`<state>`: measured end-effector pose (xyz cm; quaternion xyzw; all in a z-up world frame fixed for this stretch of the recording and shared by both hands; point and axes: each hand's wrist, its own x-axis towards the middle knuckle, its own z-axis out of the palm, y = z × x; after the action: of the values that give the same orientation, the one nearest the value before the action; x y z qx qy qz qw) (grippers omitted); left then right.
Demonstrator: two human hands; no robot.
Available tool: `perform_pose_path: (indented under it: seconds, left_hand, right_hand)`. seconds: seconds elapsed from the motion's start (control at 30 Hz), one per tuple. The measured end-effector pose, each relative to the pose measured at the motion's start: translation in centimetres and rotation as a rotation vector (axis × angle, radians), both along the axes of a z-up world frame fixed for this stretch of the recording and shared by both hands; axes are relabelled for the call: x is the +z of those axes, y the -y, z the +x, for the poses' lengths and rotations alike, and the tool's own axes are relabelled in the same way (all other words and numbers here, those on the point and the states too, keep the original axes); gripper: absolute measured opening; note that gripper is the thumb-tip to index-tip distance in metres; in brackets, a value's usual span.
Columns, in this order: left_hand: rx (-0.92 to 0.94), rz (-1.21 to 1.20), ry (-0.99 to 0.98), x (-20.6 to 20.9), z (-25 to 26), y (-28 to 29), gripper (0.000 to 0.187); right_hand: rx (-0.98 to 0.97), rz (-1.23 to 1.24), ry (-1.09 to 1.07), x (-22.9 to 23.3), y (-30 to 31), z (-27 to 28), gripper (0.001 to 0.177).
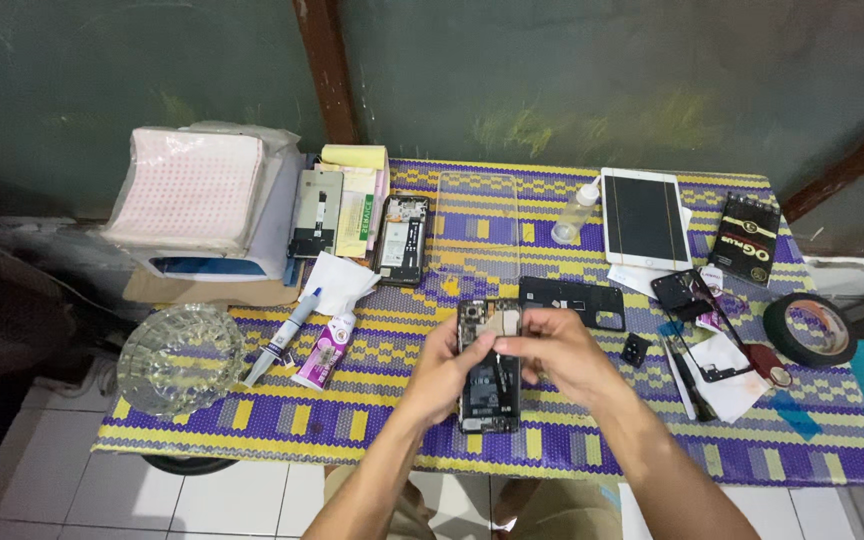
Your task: The person works on a disassembled smartphone, applying adhesive from a syringe to internal components and wiping the area with a tissue. They then place a black frame around the device and apply adhesive from a tube along the frame's edge.
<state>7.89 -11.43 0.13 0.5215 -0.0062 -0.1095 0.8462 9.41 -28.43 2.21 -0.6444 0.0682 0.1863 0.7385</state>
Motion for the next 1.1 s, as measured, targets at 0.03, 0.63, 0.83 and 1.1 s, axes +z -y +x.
perform_pose_path:
  seconds: [0.03,0.63,0.83,1.1]
  left_hand:
    - [-0.001,0.000,-0.002,0.2,0.3,0.1,0.004]
    - [0.096,-0.140,-0.277,-2.8,4.7,0.2,0.019]
    - [0.116,-0.146,-0.128,-5.4,4.6,1.3,0.029]
    - [0.499,-0.293,-0.304,-1.9,1.3,2.0,0.049]
  right_hand:
    - [-0.001,0.000,-0.002,-0.4,0.2,0.4,0.016]
    - [-0.124,0.179,-0.252,-5.4,1.5,-3.8,0.050]
    - [-0.176,0.247,-0.292,-7.8,1.8,-3.8,0.038]
    - [-0.341,0.154,0.024,-7.3,0.0,-5.3,0.058]
